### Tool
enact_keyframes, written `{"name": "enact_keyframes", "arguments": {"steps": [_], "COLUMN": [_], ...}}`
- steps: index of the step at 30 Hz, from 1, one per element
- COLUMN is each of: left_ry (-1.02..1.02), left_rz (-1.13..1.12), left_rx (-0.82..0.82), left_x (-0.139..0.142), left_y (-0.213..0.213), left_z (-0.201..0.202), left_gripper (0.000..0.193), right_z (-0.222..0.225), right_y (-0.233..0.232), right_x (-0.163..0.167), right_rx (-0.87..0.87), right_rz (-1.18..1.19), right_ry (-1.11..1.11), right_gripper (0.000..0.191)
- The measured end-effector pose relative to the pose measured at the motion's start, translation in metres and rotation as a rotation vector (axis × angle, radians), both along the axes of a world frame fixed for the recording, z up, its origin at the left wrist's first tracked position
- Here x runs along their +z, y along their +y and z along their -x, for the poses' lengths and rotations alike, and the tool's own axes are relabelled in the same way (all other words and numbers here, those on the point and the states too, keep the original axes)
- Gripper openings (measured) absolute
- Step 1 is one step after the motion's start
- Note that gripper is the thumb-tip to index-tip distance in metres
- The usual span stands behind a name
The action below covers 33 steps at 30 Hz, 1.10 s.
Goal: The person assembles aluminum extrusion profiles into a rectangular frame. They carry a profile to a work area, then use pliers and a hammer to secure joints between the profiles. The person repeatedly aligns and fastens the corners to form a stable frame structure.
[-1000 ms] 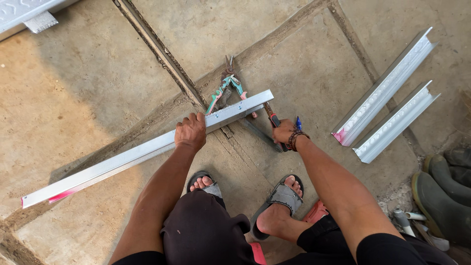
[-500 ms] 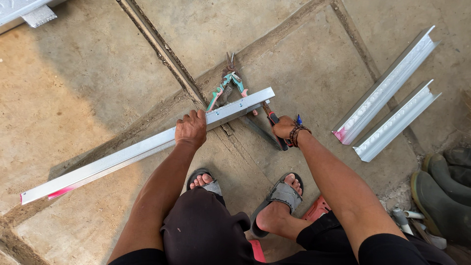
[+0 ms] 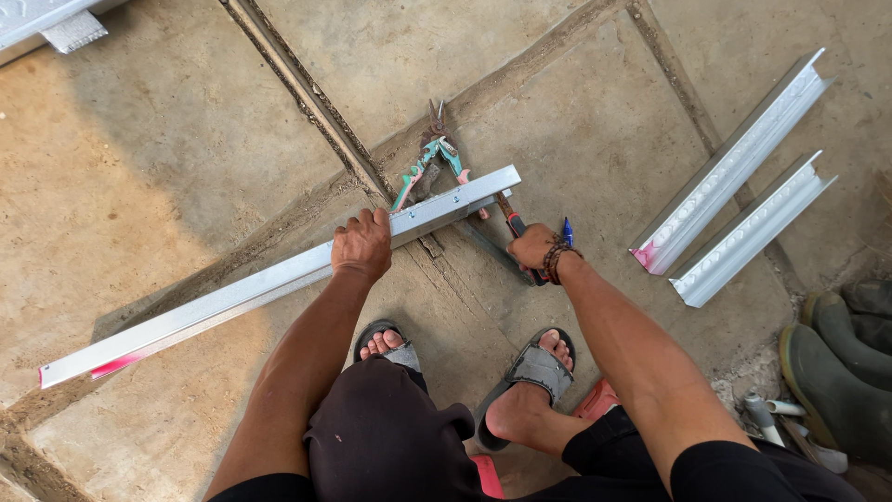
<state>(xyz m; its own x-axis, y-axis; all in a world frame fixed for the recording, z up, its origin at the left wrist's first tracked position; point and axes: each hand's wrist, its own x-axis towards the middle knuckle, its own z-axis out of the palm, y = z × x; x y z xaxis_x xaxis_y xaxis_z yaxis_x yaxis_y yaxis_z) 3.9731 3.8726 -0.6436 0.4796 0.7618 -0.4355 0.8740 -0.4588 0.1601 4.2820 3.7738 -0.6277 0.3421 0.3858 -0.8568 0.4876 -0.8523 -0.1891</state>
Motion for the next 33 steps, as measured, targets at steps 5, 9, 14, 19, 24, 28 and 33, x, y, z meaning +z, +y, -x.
{"name": "enact_keyframes", "arguments": {"steps": [5,9,14,19,24,28,33], "left_ry": [0.007,-0.002,-0.010,0.017,0.023,-0.011,-0.018], "left_rz": [0.012,-0.021,-0.025,-0.003,0.000,-0.018,-0.010], "left_rx": [0.009,0.003,0.007,0.006,-0.002,0.013,0.006], "left_x": [-0.001,-0.001,-0.001,0.001,0.003,0.001,-0.001], "left_y": [0.000,-0.001,-0.002,-0.001,-0.001,-0.003,-0.002], "left_z": [0.000,0.001,0.000,-0.001,-0.001,0.000,0.002], "left_gripper": [0.038,0.036,0.035,0.034,0.036,0.034,0.035], "right_z": [-0.001,-0.013,-0.032,-0.030,-0.028,-0.026,-0.012], "right_y": [-0.006,-0.005,-0.002,0.004,0.011,0.008,0.001], "right_x": [-0.015,-0.019,-0.015,-0.012,-0.007,-0.004,-0.002], "right_rx": [0.061,0.053,0.163,0.175,0.068,-0.058,0.003], "right_rz": [-0.048,-0.067,0.001,0.022,0.055,-0.009,-0.045], "right_ry": [-0.034,-0.004,-0.083,-0.076,0.001,0.093,-0.003], "right_gripper": [0.017,0.018,0.022,0.025,0.023,0.021,0.031]}}
